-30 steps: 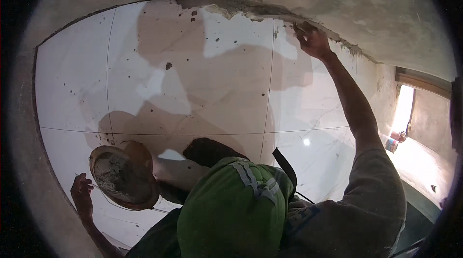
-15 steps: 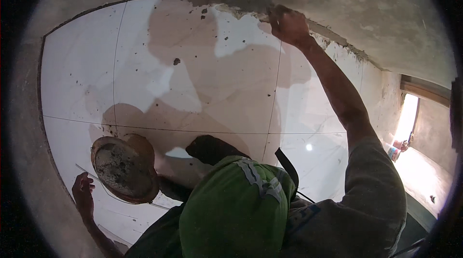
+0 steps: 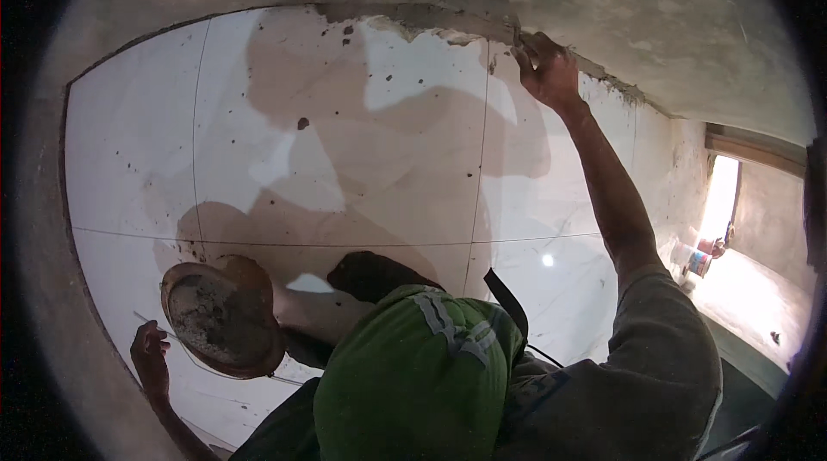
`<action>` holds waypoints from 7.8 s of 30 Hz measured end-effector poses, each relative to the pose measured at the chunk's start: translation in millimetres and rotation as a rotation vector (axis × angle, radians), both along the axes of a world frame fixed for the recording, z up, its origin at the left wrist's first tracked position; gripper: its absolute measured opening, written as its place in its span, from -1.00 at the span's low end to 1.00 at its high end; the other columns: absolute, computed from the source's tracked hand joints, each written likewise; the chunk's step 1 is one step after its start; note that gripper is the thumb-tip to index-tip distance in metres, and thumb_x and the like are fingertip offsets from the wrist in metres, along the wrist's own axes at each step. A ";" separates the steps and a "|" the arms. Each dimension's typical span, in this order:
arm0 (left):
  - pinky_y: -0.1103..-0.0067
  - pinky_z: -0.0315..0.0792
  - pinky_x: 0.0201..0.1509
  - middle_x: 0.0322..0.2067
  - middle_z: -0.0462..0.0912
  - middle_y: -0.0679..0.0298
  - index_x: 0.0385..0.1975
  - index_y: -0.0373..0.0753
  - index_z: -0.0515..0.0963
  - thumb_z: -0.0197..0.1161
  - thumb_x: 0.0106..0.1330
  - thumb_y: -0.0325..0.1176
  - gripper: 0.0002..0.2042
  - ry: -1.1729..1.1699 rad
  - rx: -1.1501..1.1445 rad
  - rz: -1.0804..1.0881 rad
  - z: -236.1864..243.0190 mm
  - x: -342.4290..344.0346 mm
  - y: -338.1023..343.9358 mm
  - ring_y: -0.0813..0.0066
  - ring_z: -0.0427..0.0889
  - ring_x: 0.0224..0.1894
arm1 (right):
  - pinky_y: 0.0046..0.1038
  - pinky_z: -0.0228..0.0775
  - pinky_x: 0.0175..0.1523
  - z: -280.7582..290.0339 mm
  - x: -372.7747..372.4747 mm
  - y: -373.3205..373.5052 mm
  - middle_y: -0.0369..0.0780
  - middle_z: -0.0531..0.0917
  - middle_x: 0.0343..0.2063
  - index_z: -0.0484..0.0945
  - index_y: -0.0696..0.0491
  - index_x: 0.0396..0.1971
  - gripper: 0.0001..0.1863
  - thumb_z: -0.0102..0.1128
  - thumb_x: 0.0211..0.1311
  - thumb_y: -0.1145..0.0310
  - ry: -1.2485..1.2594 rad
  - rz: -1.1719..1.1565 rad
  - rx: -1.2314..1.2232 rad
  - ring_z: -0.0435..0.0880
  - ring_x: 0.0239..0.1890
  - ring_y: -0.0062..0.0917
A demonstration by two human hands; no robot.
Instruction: The person uses a trowel to scoop mortar from a bucket and apply it to the edge of floor tiles, smoothing it along the base of the wall.
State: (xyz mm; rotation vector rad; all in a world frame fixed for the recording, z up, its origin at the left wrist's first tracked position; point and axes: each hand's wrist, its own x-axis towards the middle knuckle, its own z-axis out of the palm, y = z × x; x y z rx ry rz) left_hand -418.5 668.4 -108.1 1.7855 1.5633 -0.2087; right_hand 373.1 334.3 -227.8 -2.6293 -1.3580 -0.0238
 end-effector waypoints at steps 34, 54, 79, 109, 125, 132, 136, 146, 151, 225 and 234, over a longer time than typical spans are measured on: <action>0.45 0.61 0.09 -0.12 0.72 0.10 0.09 -0.31 0.57 0.09 0.53 -0.44 -0.76 0.069 0.147 -0.018 2.6 -44.4 -58.5 0.40 0.70 -0.12 | -0.12 0.46 0.01 150.9 -392.7 235.0 -0.06 0.66 -0.27 0.62 0.13 -0.28 -0.79 0.16 0.34 0.28 0.213 1.275 -0.084 0.68 -0.20 -0.23; 0.48 0.39 -0.27 -0.54 0.42 0.30 -0.41 -0.39 0.47 0.04 0.60 -0.09 -0.56 -0.751 0.287 0.289 -118.5 -58.4 -84.2 0.60 0.34 -0.38 | -0.06 0.45 -0.22 127.6 -493.5 275.9 0.02 0.65 -0.49 0.67 0.15 -0.34 -0.72 0.20 0.32 0.21 0.436 1.129 -0.629 0.64 -0.40 -0.05; 0.69 0.34 -0.39 -0.47 0.53 0.40 -0.05 -0.31 0.59 0.14 0.54 -0.11 -0.66 -0.504 -0.067 0.718 -83.7 -128.7 -94.7 0.68 0.46 -0.47 | -0.49 0.42 -0.55 93.7 -286.3 271.6 -0.29 0.61 -0.63 0.67 0.13 -0.35 -0.76 0.22 0.46 0.28 1.332 0.525 -0.356 0.56 -0.64 -0.67; 0.44 0.49 -0.08 -0.30 0.66 0.19 0.04 -0.37 0.54 0.11 0.55 -0.20 -0.66 -0.090 -0.107 0.178 16.6 -69.1 6.4 0.42 0.62 -0.23 | -0.43 0.43 -0.62 12.4 -128.5 254.4 -0.17 0.64 -0.60 0.59 0.18 -0.33 -0.64 0.11 0.49 0.15 1.134 -0.196 -0.171 0.59 -0.65 -0.53; 0.42 0.49 -0.04 -0.23 0.70 0.11 0.08 -0.37 0.53 0.09 0.55 -0.17 -0.63 -0.069 -0.074 0.155 10.4 -88.3 -0.4 0.35 0.66 -0.17 | -0.47 0.44 -0.59 -5.2 -172.0 262.0 -0.20 0.61 -0.59 0.59 0.16 -0.37 -0.59 0.16 0.47 0.08 1.207 0.068 -0.294 0.57 -0.64 -0.56; 0.43 0.50 -0.04 -0.23 0.71 0.14 0.13 -0.33 0.54 0.10 0.55 -0.23 -0.66 -0.096 -0.055 0.266 3.8 -112.3 -20.2 0.34 0.68 -0.17 | -0.44 0.45 -0.58 21.9 -129.7 226.4 -0.20 0.62 -0.57 0.58 0.15 -0.33 -0.63 0.13 0.49 0.11 1.347 -0.237 -0.039 0.57 -0.64 -0.54; 0.45 0.50 -0.07 -0.23 0.71 0.16 0.12 -0.32 0.55 0.11 0.55 -0.23 -0.67 -0.065 -0.145 0.236 0.1 -107.8 -10.6 0.37 0.67 -0.18 | -0.44 0.47 -0.56 26.0 -123.0 211.6 -0.19 0.62 -0.55 0.59 0.17 -0.29 -0.63 0.10 0.49 0.13 1.275 -0.132 -0.107 0.55 -0.64 -0.55; 0.42 0.50 -0.01 -0.18 0.71 0.11 0.11 -0.30 0.55 0.04 0.58 -0.23 -0.68 -0.080 -0.094 0.127 1.1 -79.6 4.9 0.32 0.70 -0.13 | -0.06 0.59 -0.14 -14.8 -165.3 221.2 0.02 0.70 -0.37 0.59 0.18 -0.19 -0.66 -0.01 0.41 0.19 0.075 0.328 -0.260 0.73 -0.34 -0.12; 0.41 0.50 -0.02 -0.19 0.71 0.11 0.12 -0.30 0.54 0.04 0.58 -0.22 -0.67 -0.055 -0.070 0.178 -0.7 -93.9 -4.3 0.33 0.70 -0.14 | 0.04 0.58 -0.03 -25.3 -132.5 220.8 0.10 0.70 -0.34 0.54 0.18 -0.07 -0.66 0.04 0.28 0.28 0.027 0.325 -0.525 0.73 -0.19 0.00; 0.41 0.60 0.10 -0.15 0.76 0.13 -0.05 -0.33 0.60 0.17 0.51 -0.36 -0.81 -0.142 0.070 -0.087 -14.4 -79.0 -5.1 0.35 0.74 -0.07 | -0.36 0.49 -0.13 86.6 -257.6 183.1 -0.06 0.71 -0.34 0.64 0.21 -0.27 -0.78 0.20 0.39 0.33 0.627 0.614 -0.062 0.64 -0.36 -0.39; 0.36 0.62 0.08 -0.15 0.75 0.18 0.03 -0.23 0.58 0.18 0.54 -0.27 -0.77 -0.122 0.077 0.029 15.5 -80.3 -32.4 0.35 0.73 -0.03 | -0.22 0.40 -0.24 178.0 -458.4 255.6 -0.14 0.57 -0.32 0.55 0.12 -0.20 -0.79 0.25 0.19 0.38 0.104 1.450 -0.063 0.63 -0.22 -0.27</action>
